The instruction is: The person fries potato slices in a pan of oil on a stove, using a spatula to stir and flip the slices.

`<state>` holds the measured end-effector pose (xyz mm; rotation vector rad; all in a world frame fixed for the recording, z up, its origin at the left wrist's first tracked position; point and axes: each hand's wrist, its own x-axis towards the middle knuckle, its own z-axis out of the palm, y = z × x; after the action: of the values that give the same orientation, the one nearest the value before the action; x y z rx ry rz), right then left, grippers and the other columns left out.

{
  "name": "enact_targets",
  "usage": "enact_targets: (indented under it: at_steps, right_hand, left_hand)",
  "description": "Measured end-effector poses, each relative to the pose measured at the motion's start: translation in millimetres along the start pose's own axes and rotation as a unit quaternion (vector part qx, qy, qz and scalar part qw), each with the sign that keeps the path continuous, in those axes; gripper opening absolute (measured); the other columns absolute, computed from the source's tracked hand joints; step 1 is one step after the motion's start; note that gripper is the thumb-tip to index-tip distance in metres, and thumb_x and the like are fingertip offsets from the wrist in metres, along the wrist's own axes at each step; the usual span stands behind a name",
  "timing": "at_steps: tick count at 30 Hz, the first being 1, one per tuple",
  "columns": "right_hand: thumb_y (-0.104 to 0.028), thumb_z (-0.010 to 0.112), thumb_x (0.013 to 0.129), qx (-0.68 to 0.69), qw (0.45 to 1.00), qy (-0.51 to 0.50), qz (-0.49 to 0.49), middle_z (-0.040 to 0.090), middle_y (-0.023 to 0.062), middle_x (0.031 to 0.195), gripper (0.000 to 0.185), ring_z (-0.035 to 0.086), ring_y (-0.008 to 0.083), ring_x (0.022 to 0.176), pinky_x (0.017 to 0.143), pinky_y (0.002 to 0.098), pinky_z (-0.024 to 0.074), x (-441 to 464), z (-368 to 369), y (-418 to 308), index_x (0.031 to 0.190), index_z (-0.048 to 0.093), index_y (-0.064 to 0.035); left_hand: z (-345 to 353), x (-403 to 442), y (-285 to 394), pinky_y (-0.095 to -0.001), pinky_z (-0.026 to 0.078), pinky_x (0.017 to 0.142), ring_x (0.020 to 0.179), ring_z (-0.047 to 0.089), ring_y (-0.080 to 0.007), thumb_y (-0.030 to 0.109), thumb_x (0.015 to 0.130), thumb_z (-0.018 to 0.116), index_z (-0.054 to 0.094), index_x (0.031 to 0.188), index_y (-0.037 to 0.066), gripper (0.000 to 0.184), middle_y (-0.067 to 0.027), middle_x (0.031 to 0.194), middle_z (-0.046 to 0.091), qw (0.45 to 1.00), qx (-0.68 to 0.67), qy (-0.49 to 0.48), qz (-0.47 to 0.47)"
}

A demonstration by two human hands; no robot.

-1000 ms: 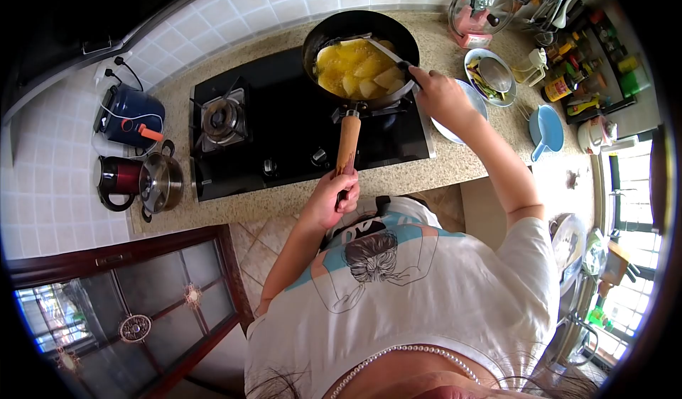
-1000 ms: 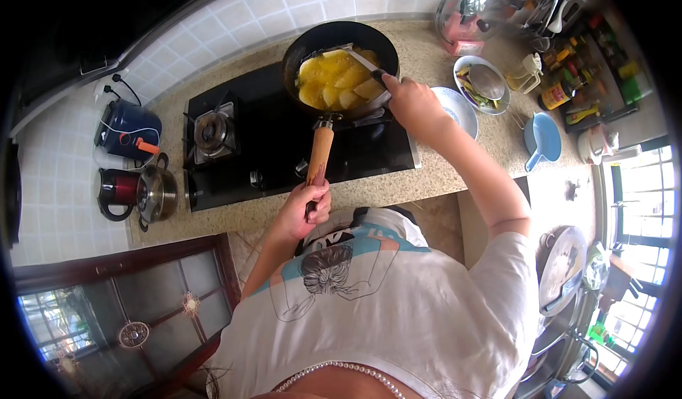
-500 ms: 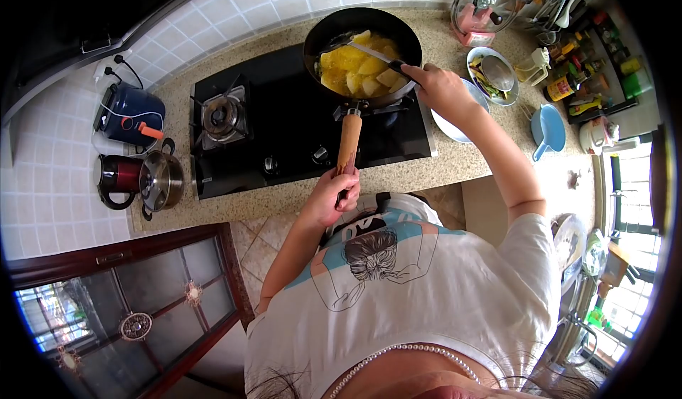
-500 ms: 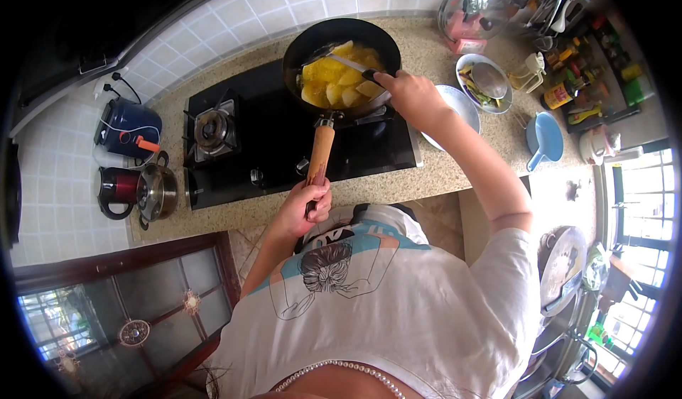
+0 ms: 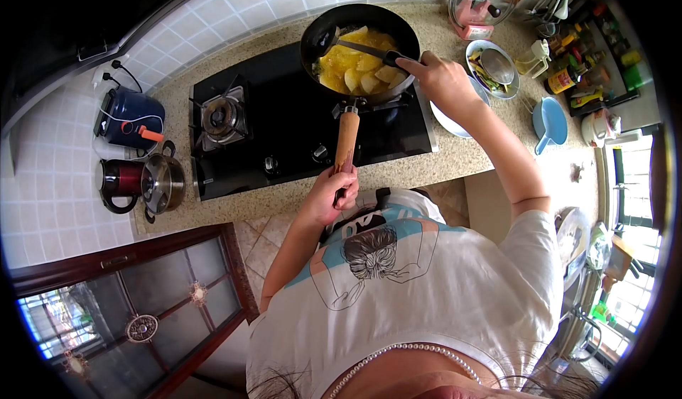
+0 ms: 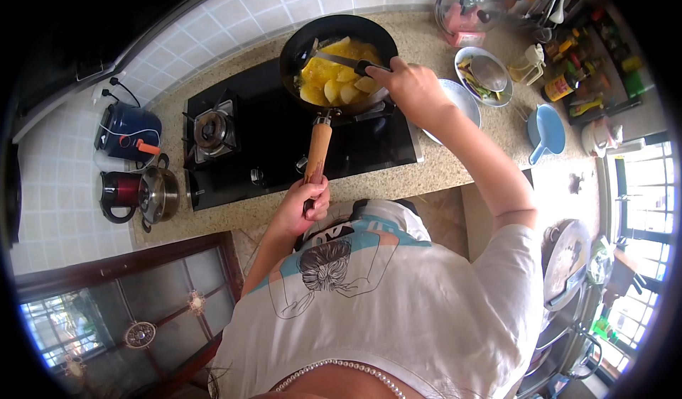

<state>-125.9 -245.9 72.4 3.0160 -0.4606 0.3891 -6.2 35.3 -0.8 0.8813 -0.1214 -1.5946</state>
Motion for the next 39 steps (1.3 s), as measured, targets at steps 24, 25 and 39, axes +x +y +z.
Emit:
enact_targets:
  at_steps: [24,25,39]
  right_hand:
    - [0.0,0.058,0.075,0.064,0.995,0.08,-0.017,0.057,0.006,0.077,0.039,0.061,0.0248,0.071,0.06,0.0365,0.0502,-39.8,-47.6,9.0,0.107,0.07,-0.0189]
    - [0.001,0.059,0.075,0.074,0.993,0.091,-0.027,0.057,0.0058,0.076,0.039,0.061,0.025,0.069,0.06,0.0366,0.0502,-41.3,-48.1,9.8,0.106,0.071,-0.0191]
    - [0.006,0.058,0.078,0.279,0.946,-0.015,0.164,0.069,0.0159,0.096,0.042,0.062,0.0134,0.074,0.069,0.0284,0.0489,-75.5,-109.1,43.8,0.118,0.063,-0.0048]
  left_hand:
    - [11.7,-3.5,4.5,-0.0205,0.024,0.04,0.042,0.031,-0.0049,0.017,0.087,0.052,0.045,0.083,0.01,0.011,0.0005,0.06,0.043,1.0,0.009,0.015,0.0]
    - [11.5,-3.1,4.4,-0.0205,0.024,0.04,0.042,0.031,-0.0049,0.017,0.087,0.052,0.045,0.083,0.01,0.011,0.0005,0.06,0.043,1.0,0.008,0.014,0.0]
    - [8.1,-2.3,5.9,-0.0207,0.023,0.04,0.042,0.031,-0.0051,0.015,0.087,0.054,0.044,0.082,0.01,0.012,-0.0003,0.06,0.042,1.0,0.013,0.003,-0.009]
